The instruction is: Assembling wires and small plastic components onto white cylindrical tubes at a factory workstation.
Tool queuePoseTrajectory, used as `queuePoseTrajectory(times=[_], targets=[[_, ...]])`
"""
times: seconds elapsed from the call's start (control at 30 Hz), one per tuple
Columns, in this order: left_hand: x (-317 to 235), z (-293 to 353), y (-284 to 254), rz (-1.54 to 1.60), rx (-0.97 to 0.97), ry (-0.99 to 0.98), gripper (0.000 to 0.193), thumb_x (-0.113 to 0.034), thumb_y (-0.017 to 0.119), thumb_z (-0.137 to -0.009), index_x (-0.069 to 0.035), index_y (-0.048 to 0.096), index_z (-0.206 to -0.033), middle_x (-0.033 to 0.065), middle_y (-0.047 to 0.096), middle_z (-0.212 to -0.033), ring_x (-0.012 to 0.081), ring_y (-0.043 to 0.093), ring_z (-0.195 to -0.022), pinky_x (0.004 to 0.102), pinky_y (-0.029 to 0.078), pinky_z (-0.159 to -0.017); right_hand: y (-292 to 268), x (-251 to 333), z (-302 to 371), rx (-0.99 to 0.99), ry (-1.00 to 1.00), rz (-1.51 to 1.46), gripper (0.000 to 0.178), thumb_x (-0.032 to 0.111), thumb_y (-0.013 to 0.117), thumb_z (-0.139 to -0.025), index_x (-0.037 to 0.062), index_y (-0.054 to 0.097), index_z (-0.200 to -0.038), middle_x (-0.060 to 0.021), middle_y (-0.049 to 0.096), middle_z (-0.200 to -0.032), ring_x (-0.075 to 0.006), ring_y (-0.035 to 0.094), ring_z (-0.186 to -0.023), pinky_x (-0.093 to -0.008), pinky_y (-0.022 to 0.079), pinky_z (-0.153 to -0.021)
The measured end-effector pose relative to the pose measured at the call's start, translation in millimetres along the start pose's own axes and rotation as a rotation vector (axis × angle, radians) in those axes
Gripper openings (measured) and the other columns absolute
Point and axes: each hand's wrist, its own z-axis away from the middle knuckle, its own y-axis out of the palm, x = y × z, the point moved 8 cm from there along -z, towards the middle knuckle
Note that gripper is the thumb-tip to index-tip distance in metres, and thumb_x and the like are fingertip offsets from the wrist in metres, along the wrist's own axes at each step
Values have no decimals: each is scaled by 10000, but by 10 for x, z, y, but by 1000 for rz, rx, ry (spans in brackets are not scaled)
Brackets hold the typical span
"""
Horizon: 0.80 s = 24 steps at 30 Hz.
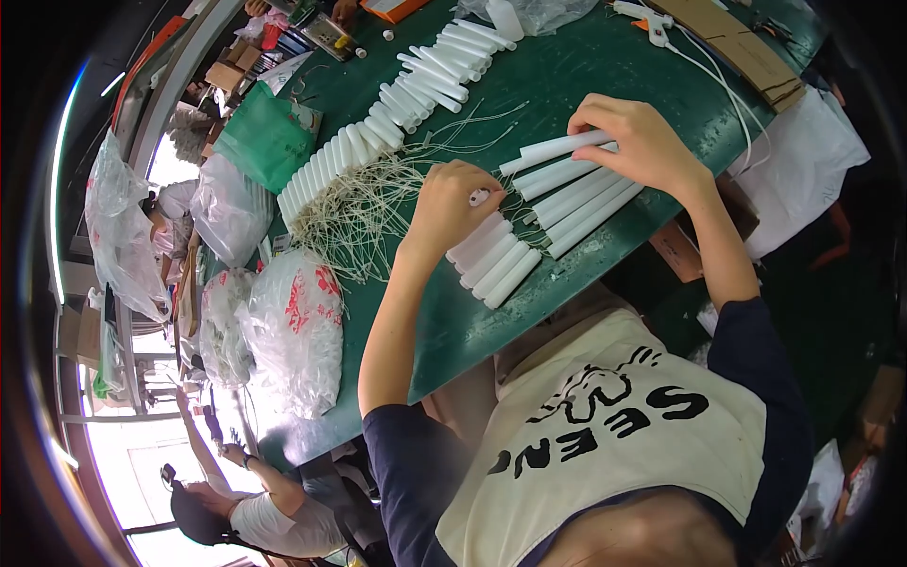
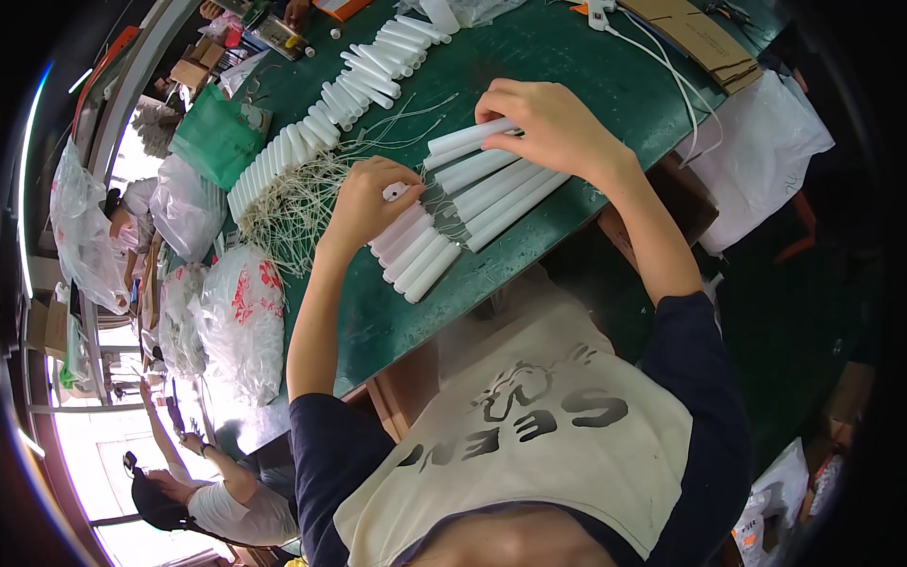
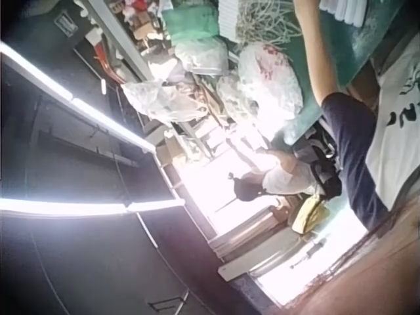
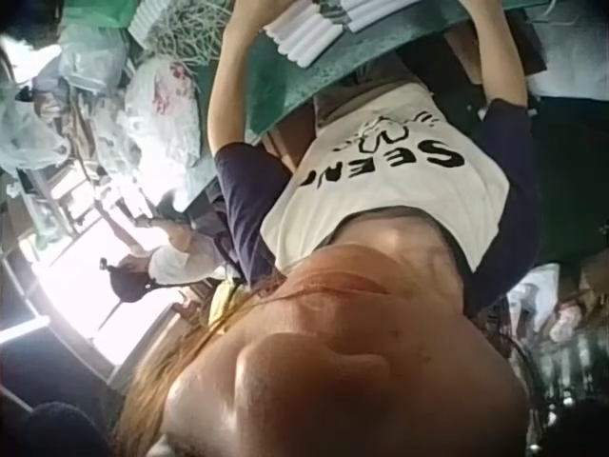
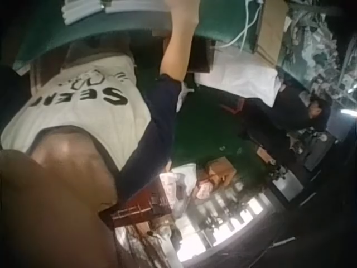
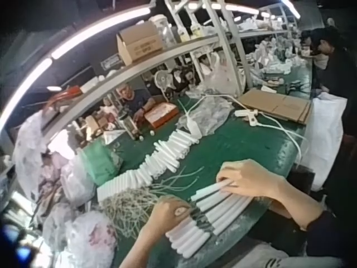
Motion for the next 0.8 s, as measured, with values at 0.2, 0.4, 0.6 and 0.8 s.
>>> queuePoseTrajectory(times=[0.2, 0.4, 0.6, 0.8], targets=[[-17, -104, 39, -72, 18, -24, 115, -127, 690, -721, -18, 671, -753, 95, 656, -762, 251, 594, -744, 350, 469, -699, 118, 273, -3, -14, -165, 196, 176, 95, 704, -694, 56, 591, -823, -28, 556, -809, -202, 585, -749, -313, 490, -634], [-5, -52, 56, 76, 84, -82, 101, -103, 681, -737, -27, 670, -802, 89, 653, -802, 245, 588, -800, 351, 474, -713, 530, 95, 83, 142, -108, 265, 140, 121, 677, -719, 63, 617, -831, -33, 557, -792, -212, 592, -783, -323, 491, -640], [-69, 39, 6, -47, 132, 92, 121, -92, 679, -694, -69, 671, -813, 59, 645, -824, 234, 572, -850, 351, 435, -763, 559, 57, 62, 161, -23, 123, 145, 145, 655, -761, 42, 617, -856, -57, 606, -823, -245, 608, -769, -336, 489, -661], [-161, 35, 1, -154, 196, 138, 89, -90, 663, -674, -87, 672, -762, 27, 634, -789, 204, 566, -843, 335, 422, -770, 544, -6, 74, 153, 10, 97, 147, 147, 633, -791, 37, 608, -885, -76, 610, -833, -261, 613, -776, -345, 491, -673]])
